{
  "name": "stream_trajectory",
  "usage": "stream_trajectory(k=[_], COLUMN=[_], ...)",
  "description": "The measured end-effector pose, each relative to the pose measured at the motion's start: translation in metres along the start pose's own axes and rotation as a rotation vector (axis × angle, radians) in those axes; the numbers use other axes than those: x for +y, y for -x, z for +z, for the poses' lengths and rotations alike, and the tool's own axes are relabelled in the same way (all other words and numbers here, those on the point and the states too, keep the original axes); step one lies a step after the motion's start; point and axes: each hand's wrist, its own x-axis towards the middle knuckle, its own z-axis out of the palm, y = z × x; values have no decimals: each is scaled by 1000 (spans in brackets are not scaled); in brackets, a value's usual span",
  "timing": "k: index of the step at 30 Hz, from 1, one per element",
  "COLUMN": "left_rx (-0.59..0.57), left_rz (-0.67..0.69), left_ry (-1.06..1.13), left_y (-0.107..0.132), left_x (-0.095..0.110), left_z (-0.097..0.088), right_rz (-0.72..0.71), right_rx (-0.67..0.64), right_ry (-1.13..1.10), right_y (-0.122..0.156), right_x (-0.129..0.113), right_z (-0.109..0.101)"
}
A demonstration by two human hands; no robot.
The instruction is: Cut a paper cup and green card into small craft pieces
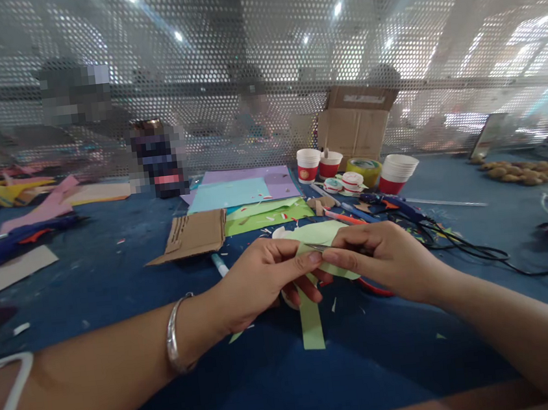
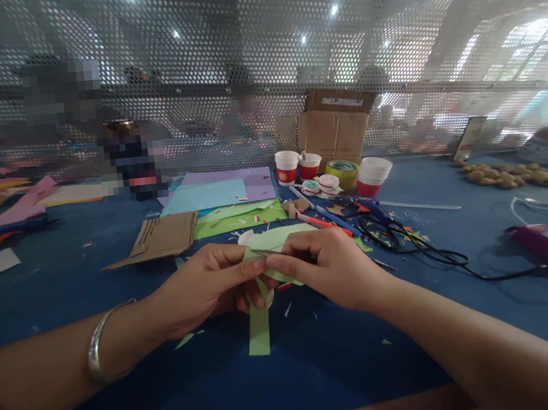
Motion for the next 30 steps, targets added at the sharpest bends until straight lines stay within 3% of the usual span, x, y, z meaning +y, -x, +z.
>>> stream_trajectory(k=[17, 23, 30], left_rx=[-11, -5, 111], left_rz=[2, -2, 19], left_ry=[-82, -93, 17], left_y=[-1, -2, -3], left_x=[0, -2, -1], left_z=[-1, -2, -1], right_rz=[-13, -19, 48], right_rx=[-13, 50, 94], right_ry=[31, 55, -128], right_y=[0, -3, -4], right_x=[1, 4, 6], right_z=[1, -2, 0])
